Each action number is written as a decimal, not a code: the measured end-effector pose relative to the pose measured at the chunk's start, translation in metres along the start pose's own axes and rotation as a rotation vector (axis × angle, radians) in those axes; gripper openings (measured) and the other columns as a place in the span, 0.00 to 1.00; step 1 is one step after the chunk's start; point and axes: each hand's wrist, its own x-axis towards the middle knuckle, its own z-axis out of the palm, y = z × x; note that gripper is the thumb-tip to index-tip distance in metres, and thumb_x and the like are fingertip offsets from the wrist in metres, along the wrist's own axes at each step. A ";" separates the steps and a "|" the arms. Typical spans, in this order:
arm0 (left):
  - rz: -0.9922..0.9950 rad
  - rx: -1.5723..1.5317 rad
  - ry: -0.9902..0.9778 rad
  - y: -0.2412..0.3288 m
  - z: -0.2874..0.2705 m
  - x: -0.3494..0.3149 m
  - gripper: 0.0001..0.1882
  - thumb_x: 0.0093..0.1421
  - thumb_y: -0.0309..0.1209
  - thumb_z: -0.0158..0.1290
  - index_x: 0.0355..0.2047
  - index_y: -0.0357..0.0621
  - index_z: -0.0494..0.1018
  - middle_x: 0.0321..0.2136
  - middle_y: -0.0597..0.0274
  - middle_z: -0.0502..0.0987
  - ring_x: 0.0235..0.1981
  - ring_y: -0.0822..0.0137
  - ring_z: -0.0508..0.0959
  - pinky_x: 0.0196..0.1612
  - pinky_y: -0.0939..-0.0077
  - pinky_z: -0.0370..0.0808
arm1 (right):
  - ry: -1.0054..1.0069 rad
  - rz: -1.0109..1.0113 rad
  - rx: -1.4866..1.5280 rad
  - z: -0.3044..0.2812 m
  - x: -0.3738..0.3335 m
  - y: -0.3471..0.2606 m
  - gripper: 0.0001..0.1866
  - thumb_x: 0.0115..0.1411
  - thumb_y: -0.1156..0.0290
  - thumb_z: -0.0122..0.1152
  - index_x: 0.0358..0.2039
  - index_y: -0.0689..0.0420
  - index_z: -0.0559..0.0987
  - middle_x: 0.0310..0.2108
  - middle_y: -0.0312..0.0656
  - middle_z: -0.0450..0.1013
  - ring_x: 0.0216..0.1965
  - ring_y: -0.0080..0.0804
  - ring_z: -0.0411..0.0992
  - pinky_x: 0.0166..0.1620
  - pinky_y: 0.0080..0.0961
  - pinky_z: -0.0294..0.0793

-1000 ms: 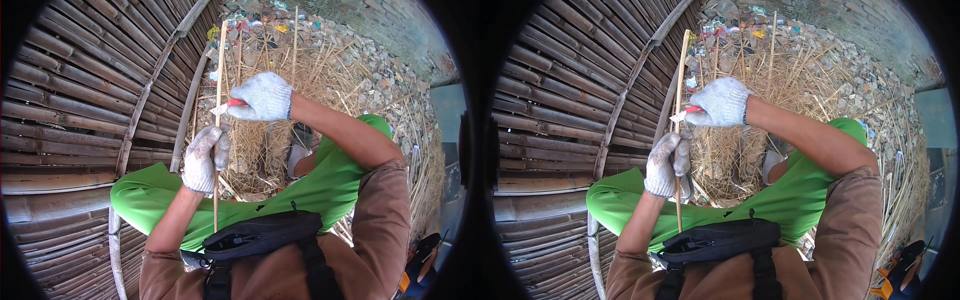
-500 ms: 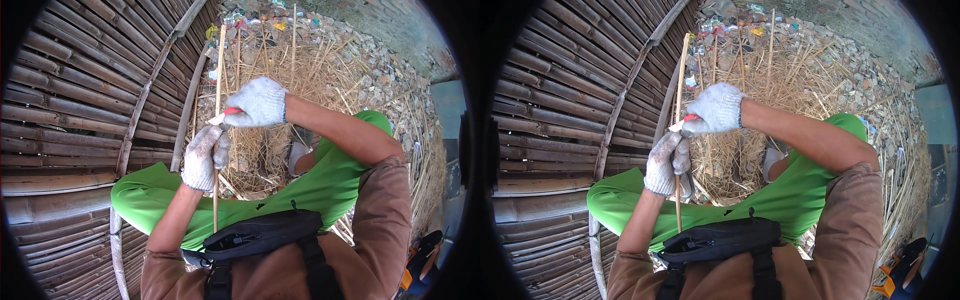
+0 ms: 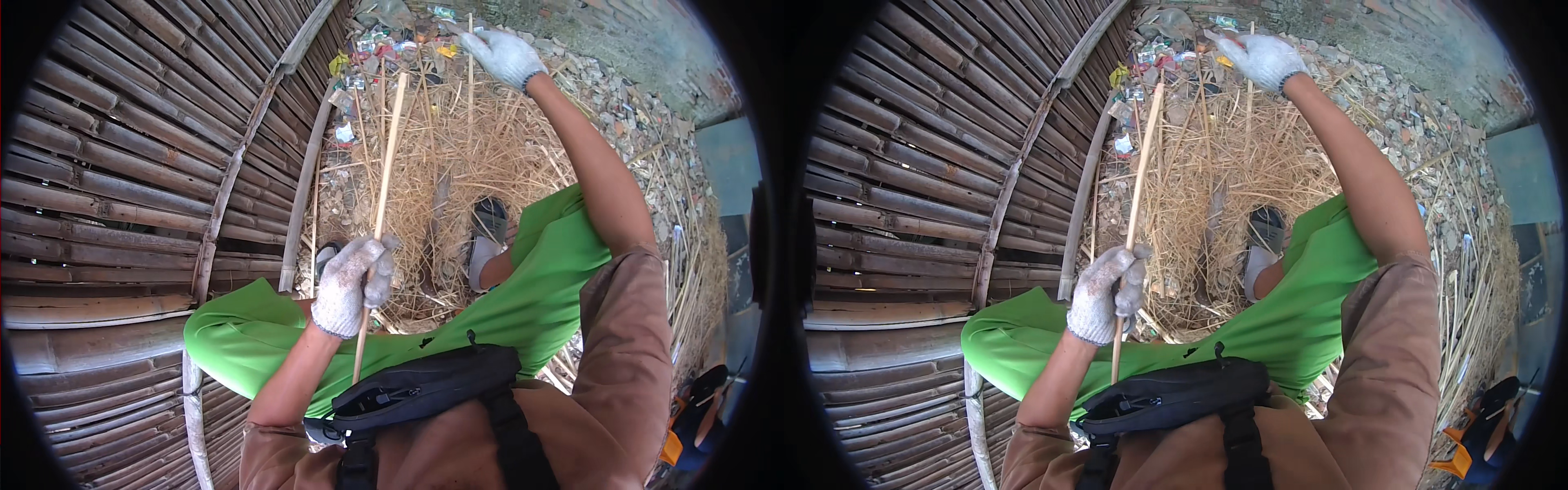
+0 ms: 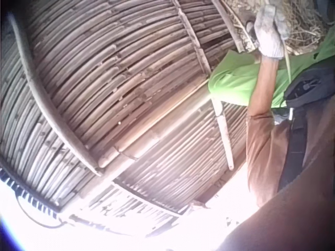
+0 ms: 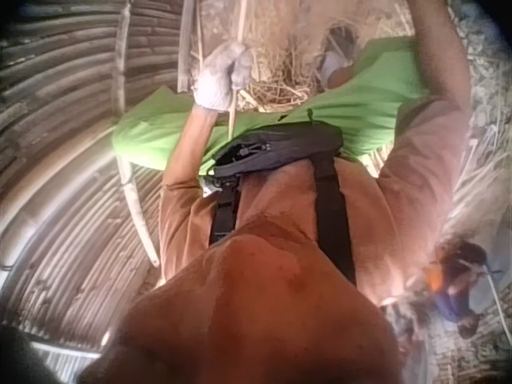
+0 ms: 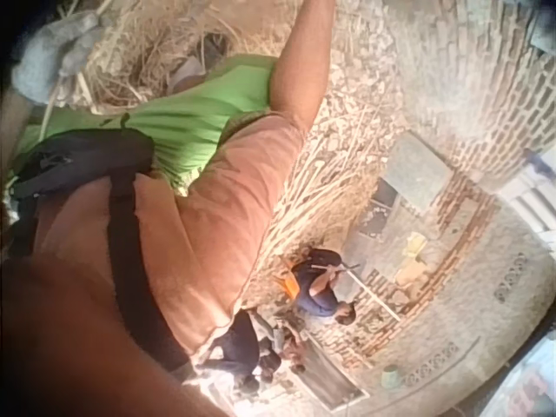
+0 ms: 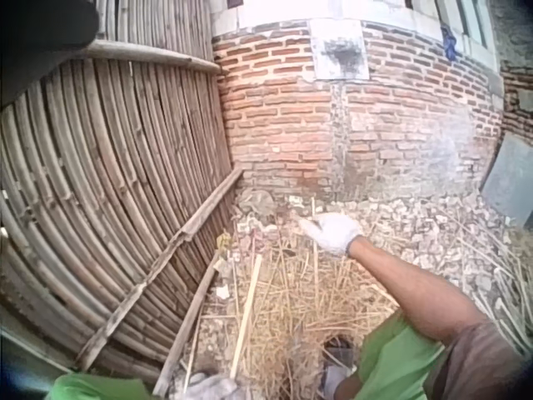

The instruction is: The person shapes bamboo sticks by scraping them with a blade while wearing gloves. The person rotates the stick and continues scraping different sections, discarding the shavings onto a pile on the ground.

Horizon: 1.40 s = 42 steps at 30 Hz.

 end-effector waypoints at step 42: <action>0.005 0.163 0.125 -0.001 -0.001 -0.008 0.17 0.80 0.36 0.53 0.59 0.35 0.73 0.29 0.67 0.76 0.15 0.79 0.66 0.15 0.81 0.63 | -0.291 -0.360 -0.097 0.049 -0.070 -0.119 0.38 0.78 0.29 0.38 0.44 0.48 0.86 0.33 0.51 0.85 0.37 0.53 0.86 0.43 0.52 0.86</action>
